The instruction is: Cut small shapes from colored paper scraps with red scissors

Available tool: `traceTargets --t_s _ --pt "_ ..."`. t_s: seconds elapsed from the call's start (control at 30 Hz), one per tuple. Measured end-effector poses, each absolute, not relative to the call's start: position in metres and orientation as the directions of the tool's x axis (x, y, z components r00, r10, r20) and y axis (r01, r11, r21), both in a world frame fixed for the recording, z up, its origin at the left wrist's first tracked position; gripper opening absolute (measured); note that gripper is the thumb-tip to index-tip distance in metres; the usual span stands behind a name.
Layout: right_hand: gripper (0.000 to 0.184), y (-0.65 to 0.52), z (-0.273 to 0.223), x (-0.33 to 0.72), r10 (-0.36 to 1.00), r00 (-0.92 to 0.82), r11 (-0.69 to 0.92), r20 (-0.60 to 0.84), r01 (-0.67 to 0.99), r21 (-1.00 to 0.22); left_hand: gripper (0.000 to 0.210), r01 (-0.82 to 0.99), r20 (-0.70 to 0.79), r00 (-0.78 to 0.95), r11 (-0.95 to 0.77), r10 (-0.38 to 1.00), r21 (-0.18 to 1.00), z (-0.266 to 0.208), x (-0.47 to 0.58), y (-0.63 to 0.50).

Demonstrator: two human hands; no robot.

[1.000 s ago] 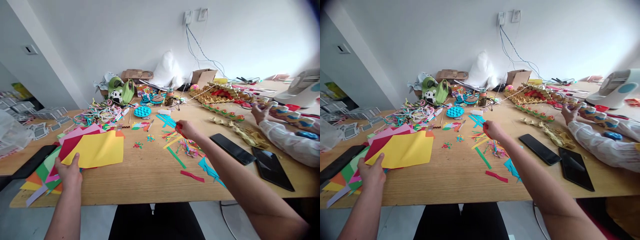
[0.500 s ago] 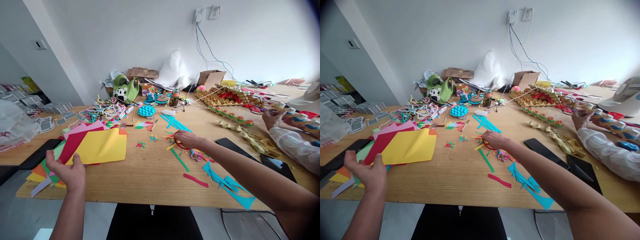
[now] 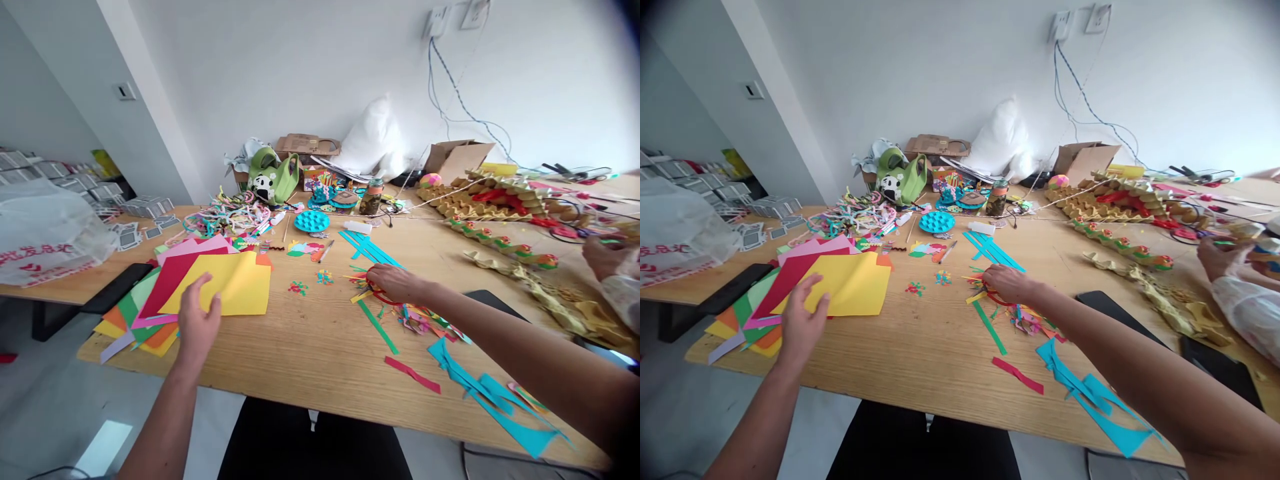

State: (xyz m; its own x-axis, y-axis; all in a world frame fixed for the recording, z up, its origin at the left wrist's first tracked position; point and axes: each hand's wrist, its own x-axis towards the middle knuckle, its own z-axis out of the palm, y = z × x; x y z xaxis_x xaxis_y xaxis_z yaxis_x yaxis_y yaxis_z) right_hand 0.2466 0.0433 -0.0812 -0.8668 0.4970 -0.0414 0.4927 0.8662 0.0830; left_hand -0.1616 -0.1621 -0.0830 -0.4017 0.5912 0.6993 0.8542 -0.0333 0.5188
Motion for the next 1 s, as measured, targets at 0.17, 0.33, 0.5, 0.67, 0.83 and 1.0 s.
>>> traceTargets --t_s 0.17,0.33,0.5,0.67,0.83,1.0 --pt "0.017 0.042 -0.076 0.248 0.472 -0.882 0.879 -0.006 0.47 0.079 0.037 0.951 0.521 -0.128 -0.045 0.844 0.307 -0.096 -0.171 -0.15" --pt "0.018 0.037 -0.062 0.251 0.449 -0.887 0.89 0.108 0.454 0.031 0.046 0.974 0.345 -0.173 0.11 0.923 0.196 -0.098 -0.211 -0.132" --pt "0.013 0.031 -0.043 0.25 0.486 -0.842 0.866 0.232 0.5 0.0 0.069 0.812 0.165 -0.583 0.579 0.796 0.077 -0.079 -0.267 -0.107" --pt "0.009 0.025 -0.036 0.25 0.488 -0.819 0.858 0.302 0.513 0.003 0.084 0.699 -0.01 -0.713 0.712 0.701 0.063 -0.073 -0.3 -0.091" --pt "0.008 0.015 -0.035 0.245 0.504 -0.813 0.849 0.291 0.528 0.004 0.08 0.694 -0.062 -0.711 0.713 0.7 0.098 -0.079 -0.311 -0.083" --pt "0.007 0.013 -0.031 0.231 0.503 -0.808 0.848 0.308 0.529 0.003 0.059 0.7 -0.116 -0.692 0.702 0.712 0.134 -0.084 -0.318 -0.077"
